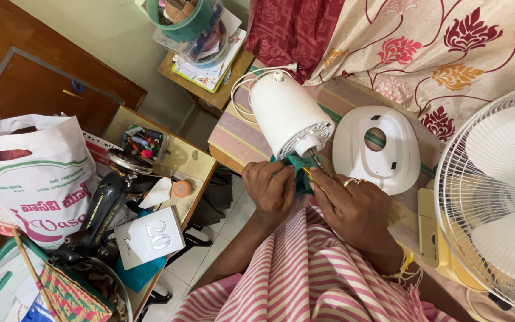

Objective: The person unscrews and removes a component from a fan motor housing using a small screwdriver, while holding a cloth.

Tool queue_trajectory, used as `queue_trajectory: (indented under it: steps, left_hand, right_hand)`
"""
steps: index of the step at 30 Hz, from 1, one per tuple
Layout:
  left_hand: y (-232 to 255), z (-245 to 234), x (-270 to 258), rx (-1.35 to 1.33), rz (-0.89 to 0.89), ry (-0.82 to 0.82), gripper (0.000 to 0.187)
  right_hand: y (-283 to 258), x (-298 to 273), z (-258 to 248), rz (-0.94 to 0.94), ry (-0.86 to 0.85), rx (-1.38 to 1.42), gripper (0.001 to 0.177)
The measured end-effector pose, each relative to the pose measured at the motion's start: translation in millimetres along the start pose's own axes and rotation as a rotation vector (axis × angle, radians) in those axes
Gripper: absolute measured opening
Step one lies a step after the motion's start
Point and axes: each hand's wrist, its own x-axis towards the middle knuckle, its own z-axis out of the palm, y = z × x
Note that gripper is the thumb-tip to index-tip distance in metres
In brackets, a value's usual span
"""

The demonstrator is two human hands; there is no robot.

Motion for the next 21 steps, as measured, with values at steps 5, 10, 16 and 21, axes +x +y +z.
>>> queue_trajectory:
  steps: [5, 10, 16, 21]
  left_hand:
    - [-9, -2, -2, -0.025, 0.019, -0.027, 0.020]
    - [-59, 3, 40, -0.255, 0.116, 0.037, 0.050]
    - [-76, 29, 106, -0.382, 0.155, -0.508, 0.070]
    - [-69, 25, 104, -0.472, 0.089, -0.489, 0.068]
  right_hand:
    - [-3, 4, -1, 0.003, -0.027, -0.034, 0.026]
    - [-4, 5, -1, -0.093, 0.005, -0.125, 0.031]
    - [-4, 5, 3, -0.136, -0.077, -0.302, 0.035]
    - [-3, 3, 9, -0.203, -0.109, -0.289, 0.041]
